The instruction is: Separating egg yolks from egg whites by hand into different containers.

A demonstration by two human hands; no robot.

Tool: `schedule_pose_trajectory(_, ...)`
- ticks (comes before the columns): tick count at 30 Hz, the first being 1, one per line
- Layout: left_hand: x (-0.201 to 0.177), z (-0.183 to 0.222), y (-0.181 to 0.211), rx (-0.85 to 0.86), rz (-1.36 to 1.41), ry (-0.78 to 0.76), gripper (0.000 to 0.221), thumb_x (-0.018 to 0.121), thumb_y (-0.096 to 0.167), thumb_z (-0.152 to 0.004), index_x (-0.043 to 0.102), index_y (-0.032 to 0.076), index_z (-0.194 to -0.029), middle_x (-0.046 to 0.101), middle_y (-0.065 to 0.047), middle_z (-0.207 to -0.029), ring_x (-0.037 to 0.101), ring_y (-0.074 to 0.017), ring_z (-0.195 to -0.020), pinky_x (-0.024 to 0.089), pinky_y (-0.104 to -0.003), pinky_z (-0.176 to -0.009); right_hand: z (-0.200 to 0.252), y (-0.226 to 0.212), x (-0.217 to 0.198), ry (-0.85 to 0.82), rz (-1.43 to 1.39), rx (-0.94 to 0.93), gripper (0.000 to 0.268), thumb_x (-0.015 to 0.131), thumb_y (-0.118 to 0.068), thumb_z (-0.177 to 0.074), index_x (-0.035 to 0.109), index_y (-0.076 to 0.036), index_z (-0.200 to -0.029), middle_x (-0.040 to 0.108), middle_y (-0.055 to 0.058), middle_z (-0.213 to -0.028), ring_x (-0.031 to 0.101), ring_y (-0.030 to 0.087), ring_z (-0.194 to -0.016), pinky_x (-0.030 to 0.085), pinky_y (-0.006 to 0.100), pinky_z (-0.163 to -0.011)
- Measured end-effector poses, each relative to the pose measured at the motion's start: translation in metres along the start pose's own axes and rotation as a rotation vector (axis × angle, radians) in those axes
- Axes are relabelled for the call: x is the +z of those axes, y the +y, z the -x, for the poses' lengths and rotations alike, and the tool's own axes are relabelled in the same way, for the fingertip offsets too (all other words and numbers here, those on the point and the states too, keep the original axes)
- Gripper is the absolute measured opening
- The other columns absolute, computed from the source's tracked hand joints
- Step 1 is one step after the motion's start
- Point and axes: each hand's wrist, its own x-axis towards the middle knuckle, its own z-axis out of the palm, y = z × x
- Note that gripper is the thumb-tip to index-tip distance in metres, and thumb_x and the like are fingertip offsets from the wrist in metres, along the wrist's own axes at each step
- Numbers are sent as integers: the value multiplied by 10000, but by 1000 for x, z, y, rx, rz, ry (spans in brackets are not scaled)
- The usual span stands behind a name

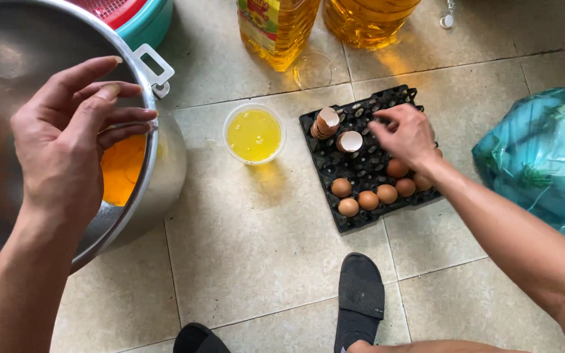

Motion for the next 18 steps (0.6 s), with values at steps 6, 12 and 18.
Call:
schedule_pose_trajectory(6,-6,6,-4,2,-67,-8,308,513,63,-1098,550,-40,-1386,699,-154,-1163,760,-213,-984,675,-328,-906,-44,50,0,-212,498,196,396,787,-374,-795,787,-166,-1132,704,177,-1123,679,407,-1024,558,531,-877)
schedule_pose_trajectory(12,-12,13,-5,8,-93,13,283,537,60,-1099,579,-37,-1361,703,-155,-1146,756,-223,-988,670,-335,-893,-13,51,7,44,589,-3,301,700,-288,-901,792,-105,-1122,701,232,-1159,692,433,-975,572,530,-829)
schedule_pose_trajectory(18,-24,12,-15,22,-77,-17,269,525,48,-1113,598,-18,-1364,712,-147,-1149,761,-201,-996,674,-320,-922,64,-79,21,-505,335,97,457,702,-587,-814,756,-275,-1145,777,111,-950,731,372,-869,587,522,-776)
